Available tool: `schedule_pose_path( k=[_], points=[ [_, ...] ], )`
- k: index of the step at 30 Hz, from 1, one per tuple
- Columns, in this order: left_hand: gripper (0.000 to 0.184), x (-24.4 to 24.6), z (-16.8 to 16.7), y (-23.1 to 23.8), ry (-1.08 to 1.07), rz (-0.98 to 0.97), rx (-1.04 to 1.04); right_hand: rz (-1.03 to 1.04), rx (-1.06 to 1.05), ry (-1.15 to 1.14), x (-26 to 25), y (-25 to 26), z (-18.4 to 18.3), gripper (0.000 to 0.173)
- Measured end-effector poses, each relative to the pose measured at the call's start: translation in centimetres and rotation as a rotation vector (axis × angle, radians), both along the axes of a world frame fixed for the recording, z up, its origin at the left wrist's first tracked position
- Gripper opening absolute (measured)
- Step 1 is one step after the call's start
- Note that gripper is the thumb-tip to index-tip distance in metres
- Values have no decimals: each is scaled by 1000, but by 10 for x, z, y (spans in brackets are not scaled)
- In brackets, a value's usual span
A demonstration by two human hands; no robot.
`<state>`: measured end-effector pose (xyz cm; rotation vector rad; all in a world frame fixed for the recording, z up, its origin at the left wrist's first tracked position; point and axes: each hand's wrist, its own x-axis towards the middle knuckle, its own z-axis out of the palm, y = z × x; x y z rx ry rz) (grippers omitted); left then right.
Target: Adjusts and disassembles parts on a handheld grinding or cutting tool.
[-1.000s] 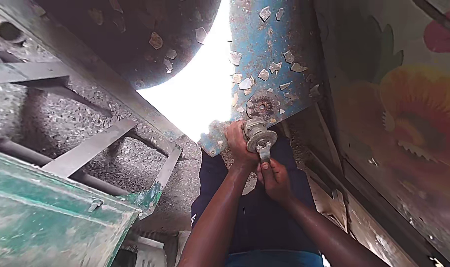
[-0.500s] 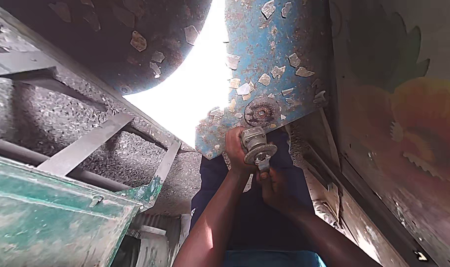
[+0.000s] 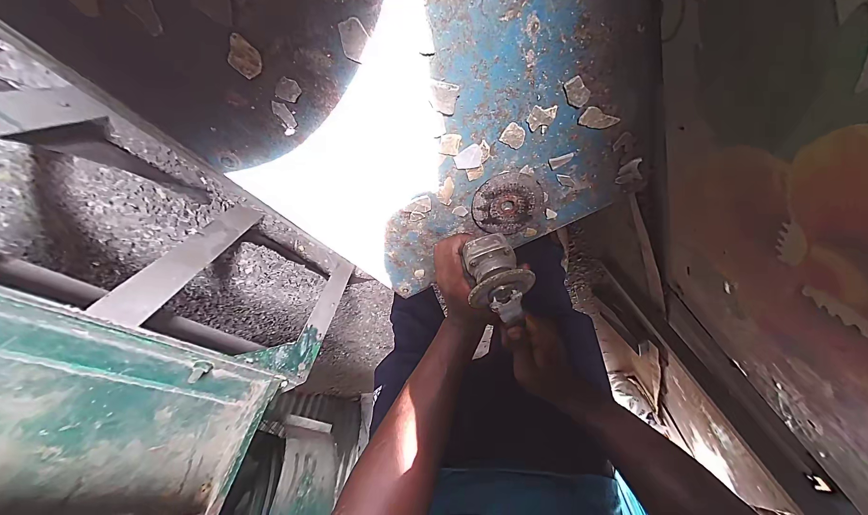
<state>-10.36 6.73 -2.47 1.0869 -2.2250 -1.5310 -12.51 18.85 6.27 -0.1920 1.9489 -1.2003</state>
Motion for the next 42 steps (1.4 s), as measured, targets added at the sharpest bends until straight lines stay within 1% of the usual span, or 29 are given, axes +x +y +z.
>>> schedule_pose_path(
  k=[2, 3, 5, 7, 9, 10, 12, 13, 14, 16, 18, 20, 23, 26, 28, 29, 30, 31, 32, 33, 34, 36, 38, 39, 40, 41, 42],
  points=[
    [57, -4, 6, -8, -18, -46, 32, 132, 63, 93, -11, 5, 0, 47],
    [57, -5, 7, -14, -29, -99, 38, 240, 106, 192, -25, 10, -2, 41],
    [60, -6, 4, -21, -22, -213, -40, 393, 71, 261, -53, 24, -9, 39],
    [63, 3, 4, -14, -31, -252, -84, 389, 65, 239, -53, 32, 2, 42],
    [57, -5, -12, -10, -35, -214, -120, 369, 99, 266, -56, 30, -4, 47],
    [52, -1, -15, -10, -55, -202, -109, 362, 108, 253, -53, 27, -4, 48],
    [45, 14, -10, -5, -77, -190, -71, 351, 63, 190, -42, 27, 5, 48],
    [44, 12, -13, -5, -66, -182, -75, 353, 9, 192, -43, 27, 3, 47],
    [49, 5, -16, -8, -42, -172, -77, 373, -60, 214, -47, 27, -2, 45],
    [67, 2, -6, -8, -31, -169, -32, 400, -150, 225, -49, 32, 1, 43],
    [73, 2, -1, -9, -18, -162, 8, 342, -136, 227, -51, 35, 9, 42],
    [74, -1, 1, -10, -6, -144, 38, 179, -83, 224, -54, 39, 17, 43],
    [73, -5, 1, -14, -7, -166, 8, -109, -60, 155, -51, 53, 22, 40],
    [75, -5, 1, -22, 21, -129, -7, -247, -57, 86, -45, 69, 28, 33],
    [73, -6, 13, -32, 2, -34, 57, -257, -15, 52, -38, 82, 34, 33],
    [67, -10, 25, -39, -90, 8, 115, -247, 29, 40, -34, 88, 38, 33],
    [58, -18, 40, -52, -262, -6, 186, -235, 76, 28, -30, 92, 39, 34],
    [49, -28, 49, -69, -452, -82, 278, -216, 127, 14, -26, 97, 40, 34],
    [47, -34, 44, -87, -542, -191, 308, -194, 177, -6, -23, 100, 41, 34],
    [47, -42, 38, -104, -534, -254, 267, -171, 223, -33, -20, 102, 42, 34],
    [46, -56, 33, -118, -473, -229, 244, -149, 254, -58, -18, 103, 42, 36],
    [42, -79, 22, -139, -339, -166, 306, -124, 247, -75, -14, 100, 36, 42],
    [51, -90, 16, -148, -312, -133, 326, -84, 201, -37, -17, 87, 30, 42],
    [58, -93, 15, -149, -312, -109, 262, -52, 187, -3, -24, 76, 28, 42],
    [68, -94, 16, -147, -313, -18, 151, -8, 192, 42, -34, 64, 26, 43],
    [81, -94, 21, -143, -334, 43, 38, 36, 214, 96, -46, 51, 23, 44],
    [88, -92, 28, -139, -354, 70, -52, 67, 248, 174, -58, 37, 18, 44]
  ],
)
